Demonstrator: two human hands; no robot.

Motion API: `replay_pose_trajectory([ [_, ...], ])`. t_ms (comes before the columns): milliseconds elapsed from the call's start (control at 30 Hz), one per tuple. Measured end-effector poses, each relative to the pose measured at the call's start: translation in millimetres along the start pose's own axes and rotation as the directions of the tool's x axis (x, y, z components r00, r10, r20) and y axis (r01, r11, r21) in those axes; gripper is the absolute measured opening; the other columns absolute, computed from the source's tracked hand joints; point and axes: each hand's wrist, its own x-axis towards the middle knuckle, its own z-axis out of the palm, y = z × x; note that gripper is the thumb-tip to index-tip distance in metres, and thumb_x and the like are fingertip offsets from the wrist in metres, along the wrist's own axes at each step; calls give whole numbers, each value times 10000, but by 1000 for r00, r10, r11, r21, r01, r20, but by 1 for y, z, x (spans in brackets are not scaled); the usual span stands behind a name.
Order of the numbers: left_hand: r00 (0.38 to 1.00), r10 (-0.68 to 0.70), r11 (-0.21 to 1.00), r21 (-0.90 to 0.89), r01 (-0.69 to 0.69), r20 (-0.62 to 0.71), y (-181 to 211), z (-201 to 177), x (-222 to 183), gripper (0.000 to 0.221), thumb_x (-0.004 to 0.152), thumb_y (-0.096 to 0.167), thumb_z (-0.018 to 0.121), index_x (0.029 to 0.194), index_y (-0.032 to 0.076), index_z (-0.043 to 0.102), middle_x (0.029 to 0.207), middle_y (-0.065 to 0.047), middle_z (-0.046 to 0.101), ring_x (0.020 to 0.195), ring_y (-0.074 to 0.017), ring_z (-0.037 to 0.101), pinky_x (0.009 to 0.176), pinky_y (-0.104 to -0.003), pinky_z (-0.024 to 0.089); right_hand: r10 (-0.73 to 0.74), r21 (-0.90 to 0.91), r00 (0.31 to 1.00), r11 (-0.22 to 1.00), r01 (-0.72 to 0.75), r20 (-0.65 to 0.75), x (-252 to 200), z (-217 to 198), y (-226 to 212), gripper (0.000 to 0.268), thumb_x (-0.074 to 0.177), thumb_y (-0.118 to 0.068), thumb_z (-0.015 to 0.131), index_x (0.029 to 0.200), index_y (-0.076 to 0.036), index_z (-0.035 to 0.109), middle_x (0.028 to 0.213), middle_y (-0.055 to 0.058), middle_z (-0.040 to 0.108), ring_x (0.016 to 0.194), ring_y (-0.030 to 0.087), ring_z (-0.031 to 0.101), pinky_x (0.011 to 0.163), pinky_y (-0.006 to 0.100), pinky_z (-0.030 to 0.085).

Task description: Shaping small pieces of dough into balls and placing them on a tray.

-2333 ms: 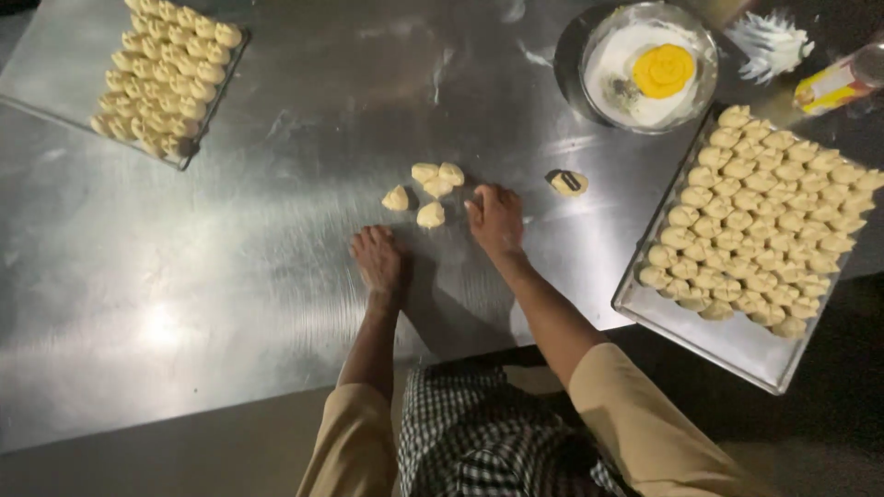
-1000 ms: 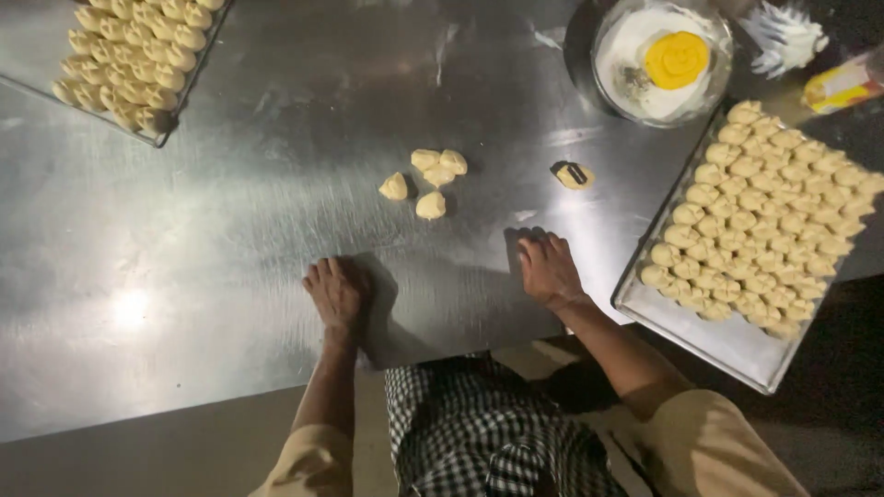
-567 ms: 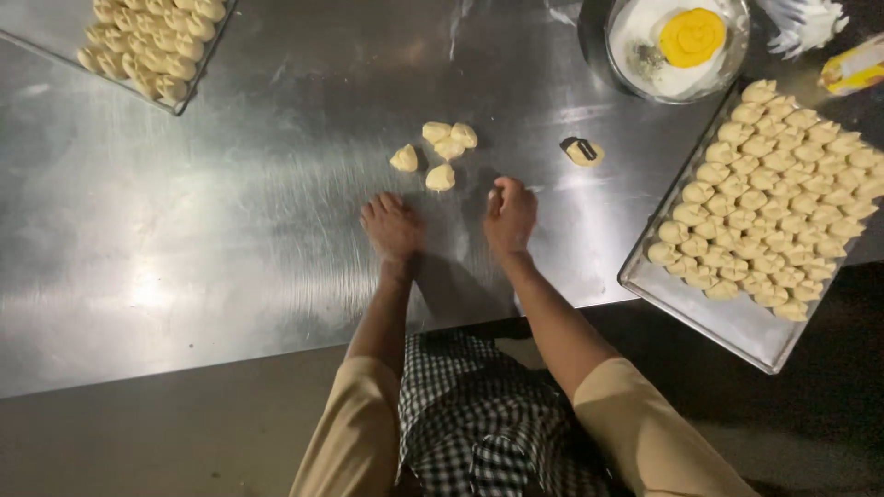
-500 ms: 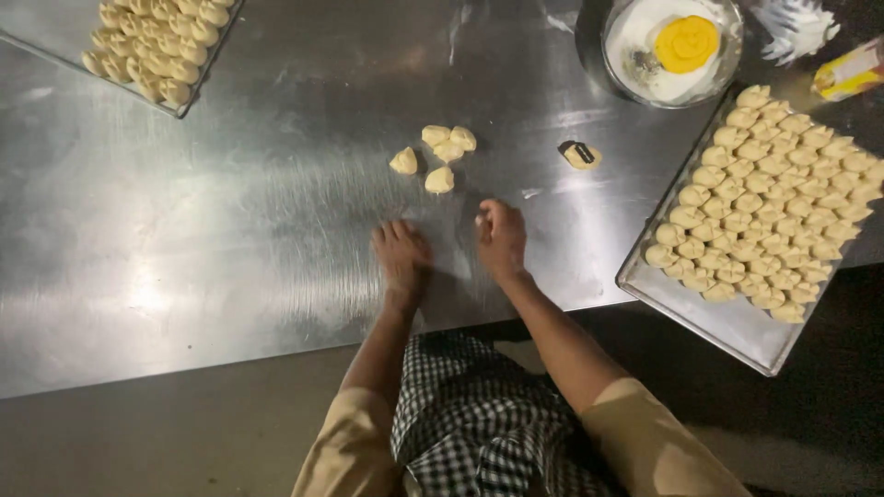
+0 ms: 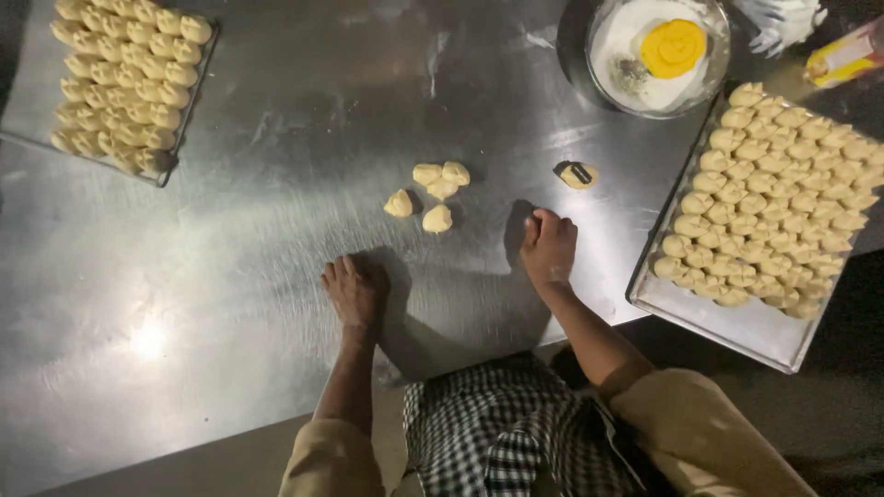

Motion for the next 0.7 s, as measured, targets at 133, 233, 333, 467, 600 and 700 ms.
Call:
replay_pose_trajectory([
  [133, 989, -146, 986, -76, 145, -12, 34, -3, 39, 263, 884, 242, 652, 1012, 21, 588, 1043, -155, 602, 1050, -381, 534, 991, -526, 402, 341, 43, 932, 940, -338, -125, 22, 25, -26, 212, 958, -130, 727, 1110, -63, 595, 833, 94, 621, 840, 339, 561, 809, 493, 431],
  [233, 989, -140, 981, -144, 132, -53, 56, -5, 42, 255, 860, 248, 653, 977, 30, 589, 1014, -164, 603, 1032, -394, 538, 956, -519, 410, 469, 155, 873, 880, -448, -137, 14, 37, -50, 203, 942, -124, 729, 1095, -75, 605, 807, 78, 604, 821, 305, 562, 778, 465, 435],
  [333, 997, -39, 971, -238, 23, -62, 72, -4, 16, 225, 845, 203, 639, 974, 27, 585, 994, -189, 586, 996, -412, 541, 902, -532, 424, 391, 282, 919, 887, -365, -40, -13, 24, -70, 231, 933, -108, 708, 1138, -59, 611, 873, 88, 597, 827, 293, 564, 770, 439, 447],
  [467, 936, 352, 866, -373, -333, -16, 67, -41, -59, 222, 928, 96, 617, 1114, -23, 594, 1127, -219, 595, 1007, -426, 531, 903, -541, 443, -145, 288, 972, 954, 88, 184, -67, -27, -41, 246, 961, -129, 677, 1180, -45, 602, 1017, 115, 595, 921, 307, 585, 836, 451, 474],
  [600, 907, 408, 854, -394, -339, 104, 0, -46, -74, 413, 739, 174, 666, 1062, -71, 587, 1090, -266, 566, 972, -474, 508, 850, -571, 422, -410, 121, 884, 912, 393, 224, -82, -57, 27, 219, 973, -125, 646, 1165, -41, 584, 1068, 144, 594, 978, 333, 581, 896, 495, 472],
  [700, 917, 370, 910, -253, -327, 146, -29, 4, -49, 370, 773, 174, 687, 1072, -29, 609, 1100, -230, 581, 998, -438, 516, 890, -557, 413, -226, 1, 945, 973, 233, 238, -52, -39, 40, 220, 974, -103, 616, 1168, -21, 554, 1057, 181, 580, 976, 362, 562, 901, 522, 448],
])
